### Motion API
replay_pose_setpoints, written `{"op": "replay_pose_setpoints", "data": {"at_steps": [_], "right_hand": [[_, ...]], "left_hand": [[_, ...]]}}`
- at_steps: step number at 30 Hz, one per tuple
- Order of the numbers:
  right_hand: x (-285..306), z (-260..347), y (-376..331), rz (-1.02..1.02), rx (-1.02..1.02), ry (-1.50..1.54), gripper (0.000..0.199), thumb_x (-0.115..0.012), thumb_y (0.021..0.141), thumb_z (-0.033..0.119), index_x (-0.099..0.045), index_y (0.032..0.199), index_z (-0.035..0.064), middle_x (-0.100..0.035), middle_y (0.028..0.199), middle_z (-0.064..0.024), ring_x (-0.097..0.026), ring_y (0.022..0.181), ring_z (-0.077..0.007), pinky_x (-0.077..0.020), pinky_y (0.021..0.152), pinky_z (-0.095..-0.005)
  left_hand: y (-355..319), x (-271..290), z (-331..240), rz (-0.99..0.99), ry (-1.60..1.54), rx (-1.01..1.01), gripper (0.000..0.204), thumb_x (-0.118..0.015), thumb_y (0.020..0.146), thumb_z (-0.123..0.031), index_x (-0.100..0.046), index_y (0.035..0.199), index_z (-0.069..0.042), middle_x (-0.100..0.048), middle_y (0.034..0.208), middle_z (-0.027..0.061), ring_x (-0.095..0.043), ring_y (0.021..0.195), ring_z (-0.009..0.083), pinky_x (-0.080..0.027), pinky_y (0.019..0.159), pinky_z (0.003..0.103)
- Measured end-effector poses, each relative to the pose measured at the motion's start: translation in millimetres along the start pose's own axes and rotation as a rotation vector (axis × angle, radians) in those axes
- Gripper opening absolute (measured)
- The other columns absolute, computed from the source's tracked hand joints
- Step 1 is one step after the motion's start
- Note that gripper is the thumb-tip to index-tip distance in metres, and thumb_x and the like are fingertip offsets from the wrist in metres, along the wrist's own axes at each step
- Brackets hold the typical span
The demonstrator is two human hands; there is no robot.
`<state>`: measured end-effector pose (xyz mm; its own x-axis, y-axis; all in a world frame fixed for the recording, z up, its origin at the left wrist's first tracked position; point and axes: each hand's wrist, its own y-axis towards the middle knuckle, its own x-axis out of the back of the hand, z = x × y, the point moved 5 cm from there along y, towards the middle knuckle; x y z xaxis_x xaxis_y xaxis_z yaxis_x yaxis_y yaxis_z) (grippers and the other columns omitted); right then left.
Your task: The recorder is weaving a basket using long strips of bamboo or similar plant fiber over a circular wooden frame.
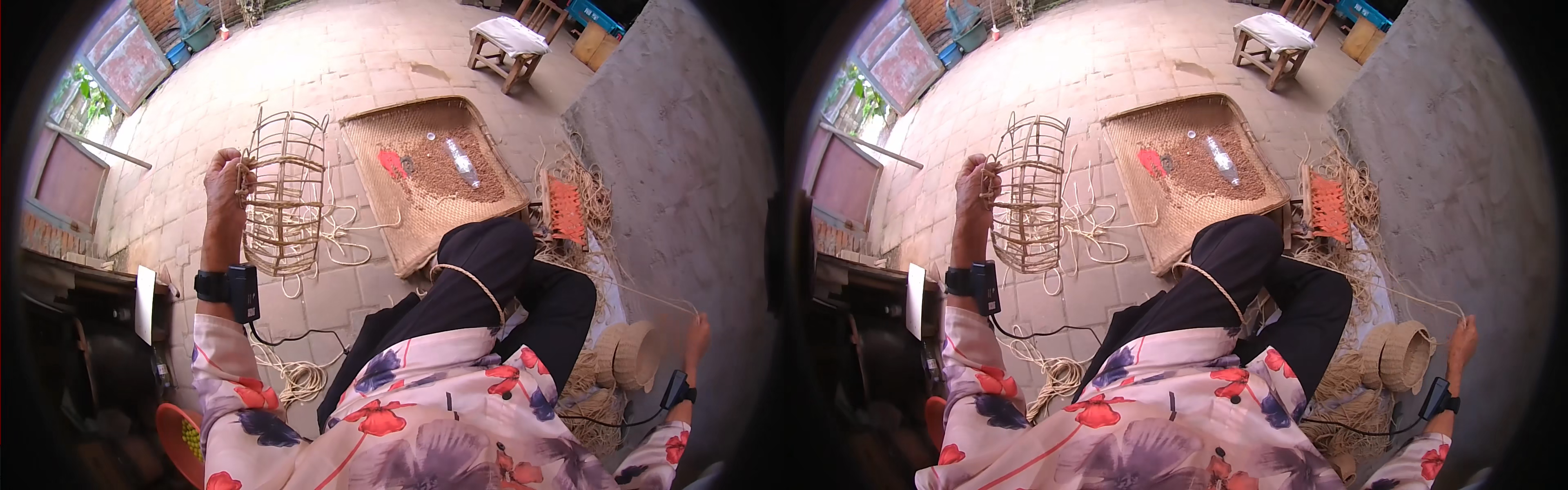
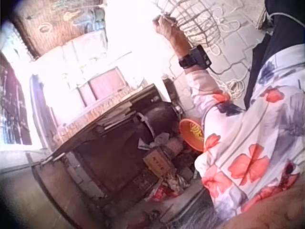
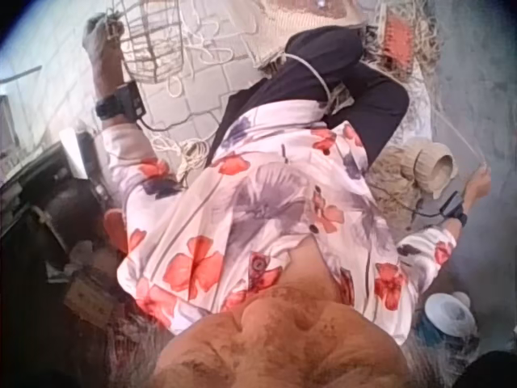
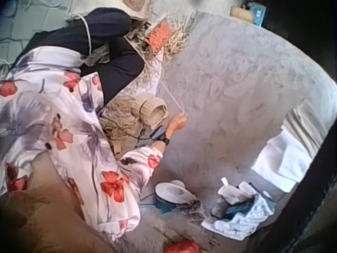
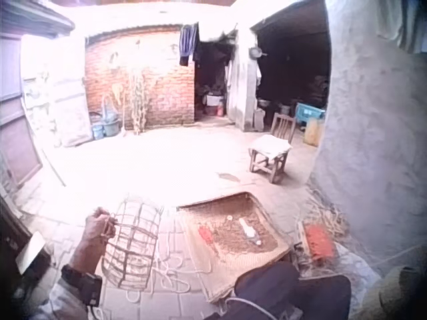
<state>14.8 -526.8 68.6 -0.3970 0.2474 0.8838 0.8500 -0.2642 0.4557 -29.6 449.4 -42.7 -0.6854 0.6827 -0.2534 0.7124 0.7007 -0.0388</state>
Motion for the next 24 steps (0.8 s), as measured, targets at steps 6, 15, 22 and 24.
{"op": "replay_pose_setpoints", "data": {"at_steps": [6,15,22,24], "right_hand": [[25.5,63.7,4.5,0.042,0.204,0.406,0.018,-0.055,0.090,0.016,-0.048,0.085,0.0008,-0.045,0.068,-0.0087,-0.045,0.064,-0.0158,-0.0393,0.058,-0.0320],[58.2,261.3,-70.7,0.259,0.287,0.754,0.018,-0.060,0.086,0.010,-0.048,0.077,0.0001,-0.037,0.060,-0.0037,-0.035,0.059,-0.0079,-0.0328,0.051,-0.0288],[57.4,234.9,-62.9,0.227,0.307,0.837,0.017,-0.061,0.085,0.010,-0.049,0.075,0.0010,-0.043,0.058,-0.0058,-0.040,0.053,-0.0130,-0.0354,0.050,-0.0309],[53.8,247.8,-77.3,0.238,0.415,0.821,0.017,-0.062,0.084,0.010,-0.050,0.076,0.0015,-0.049,0.059,-0.0093,-0.048,0.052,-0.0199,-0.0385,0.051,-0.0337]], "left_hand": [[-2.8,-13.7,6.1,0.051,-0.012,-0.046,0.009,-0.050,0.090,-0.004,-0.052,0.091,-0.012,-0.061,0.075,0.0076,-0.053,0.049,0.0087,-0.038,0.037,0.019],[-25.0,-32.3,-27.0,0.070,-0.073,-0.038,0.012,-0.052,0.087,0.000,-0.050,0.089,-0.012,-0.058,0.072,0.0067,-0.051,0.048,0.0085,-0.037,0.037,0.020],[-24.8,-21.3,-51.6,0.047,0.041,-0.095,0.012,-0.051,0.087,-0.001,-0.050,0.090,-0.013,-0.060,0.075,0.0087,-0.051,0.047,0.0082,-0.039,0.035,0.020],[-28.5,-19.6,-66.1,0.010,0.048,-0.115,0.012,-0.051,0.088,-0.002,-0.049,0.094,-0.013,-0.060,0.077,0.0087,-0.051,0.048,0.0079,-0.038,0.036,0.018]]}}
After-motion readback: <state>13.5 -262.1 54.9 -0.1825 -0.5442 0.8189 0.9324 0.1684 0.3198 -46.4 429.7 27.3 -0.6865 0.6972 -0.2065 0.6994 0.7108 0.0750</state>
